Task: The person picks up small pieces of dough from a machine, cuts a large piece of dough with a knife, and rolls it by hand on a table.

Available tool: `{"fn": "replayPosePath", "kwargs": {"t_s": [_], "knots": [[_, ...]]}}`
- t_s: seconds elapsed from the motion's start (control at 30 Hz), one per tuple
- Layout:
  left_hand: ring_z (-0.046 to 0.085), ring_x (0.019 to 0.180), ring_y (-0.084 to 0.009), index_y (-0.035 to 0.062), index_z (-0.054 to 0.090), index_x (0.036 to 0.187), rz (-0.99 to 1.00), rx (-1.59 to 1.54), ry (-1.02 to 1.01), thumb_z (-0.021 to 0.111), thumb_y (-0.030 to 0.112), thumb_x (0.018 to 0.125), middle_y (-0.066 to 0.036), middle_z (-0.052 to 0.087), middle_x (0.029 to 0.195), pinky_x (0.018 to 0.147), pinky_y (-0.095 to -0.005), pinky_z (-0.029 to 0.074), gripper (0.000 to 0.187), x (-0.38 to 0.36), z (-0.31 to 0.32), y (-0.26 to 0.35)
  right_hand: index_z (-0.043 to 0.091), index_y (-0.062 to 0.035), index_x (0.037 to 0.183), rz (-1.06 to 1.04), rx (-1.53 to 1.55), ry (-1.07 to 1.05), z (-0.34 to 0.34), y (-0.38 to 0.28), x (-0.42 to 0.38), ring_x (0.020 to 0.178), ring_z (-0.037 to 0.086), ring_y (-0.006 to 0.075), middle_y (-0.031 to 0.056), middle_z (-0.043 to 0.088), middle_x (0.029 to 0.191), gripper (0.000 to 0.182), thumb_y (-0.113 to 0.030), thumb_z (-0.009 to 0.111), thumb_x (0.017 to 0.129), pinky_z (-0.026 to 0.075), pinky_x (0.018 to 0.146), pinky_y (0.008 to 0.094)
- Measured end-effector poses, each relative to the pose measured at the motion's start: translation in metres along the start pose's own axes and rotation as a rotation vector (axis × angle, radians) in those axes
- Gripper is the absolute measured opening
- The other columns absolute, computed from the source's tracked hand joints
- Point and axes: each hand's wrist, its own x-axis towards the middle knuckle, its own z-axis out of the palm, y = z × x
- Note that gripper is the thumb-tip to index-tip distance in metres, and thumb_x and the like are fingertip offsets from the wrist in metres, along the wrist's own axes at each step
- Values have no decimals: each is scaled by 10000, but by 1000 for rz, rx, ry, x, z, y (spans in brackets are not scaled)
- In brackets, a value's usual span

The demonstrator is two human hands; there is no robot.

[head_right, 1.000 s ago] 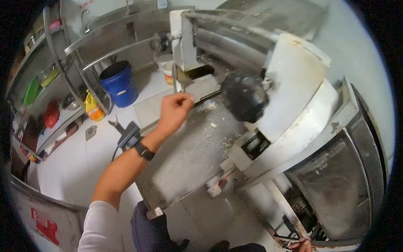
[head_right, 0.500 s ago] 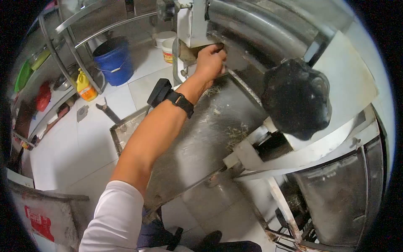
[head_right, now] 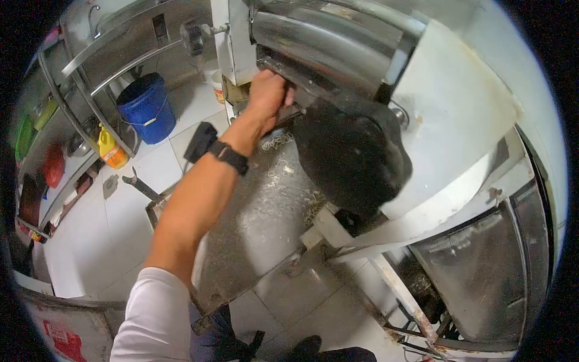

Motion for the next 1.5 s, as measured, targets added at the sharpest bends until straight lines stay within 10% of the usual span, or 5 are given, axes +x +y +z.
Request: {"fn": "replayPosePath", "kwargs": {"t_s": [0.37, 0.77, 0.97, 1.3, 1.5], "knots": [[638, 697, -176, -12, 674, 834, -71, 895, -636, 633, 120, 905, -72, 605, 715, 617, -340, 514, 156, -127, -122, -25, 602, -63, 872, 34, 116, -93, 18, 39, 20, 739, 525, 118, 15, 565, 783, 328, -343, 596, 1042, 449, 682, 287], [441, 1348, -440, -39, 512, 1398, 379, 1695, -222, 622, 411, 942, -271, 516, 1406, 1132, -501, 346, 650, -157, -162, -68, 632, -74, 856, 57, 148, -38, 10, 56, 18, 703, 583, 127, 26, 625, 744, 335, -360, 619, 1030, 470, 679, 281], [322, 1454, -447, -47, 470, 1438, 249, 1264, -764, 557, 454, 991, -300, 338, 1560, 1203, -543, 247, 677, -191, -87, -59, 645, -56, 860, 87, 139, -27, 15, 58, 16, 709, 587, 133, 38, 640, 751, 332, -329, 599, 1043, 474, 699, 283], [316, 1446, -467, -77, 441, 1446, 190, 1448, -480, 497, 468, 1012, -318, 398, 1517, 1216, -495, 239, 700, -95, -118, -102, 666, -28, 900, 96, 110, -3, 9, 63, 15, 696, 587, 130, 46, 654, 761, 324, -309, 593, 1044, 485, 678, 282], [250, 1499, -437, -54, 478, 1441, 107, 1213, -836, 456, 448, 1040, -311, 297, 1583, 1244, -490, 190, 643, -138, -80, -67, 661, -34, 886, 121, 87, 3, 3, 68, 13, 701, 610, 150, 54, 662, 769, 321, -306, 593, 1042, 500, 683, 295]]}}
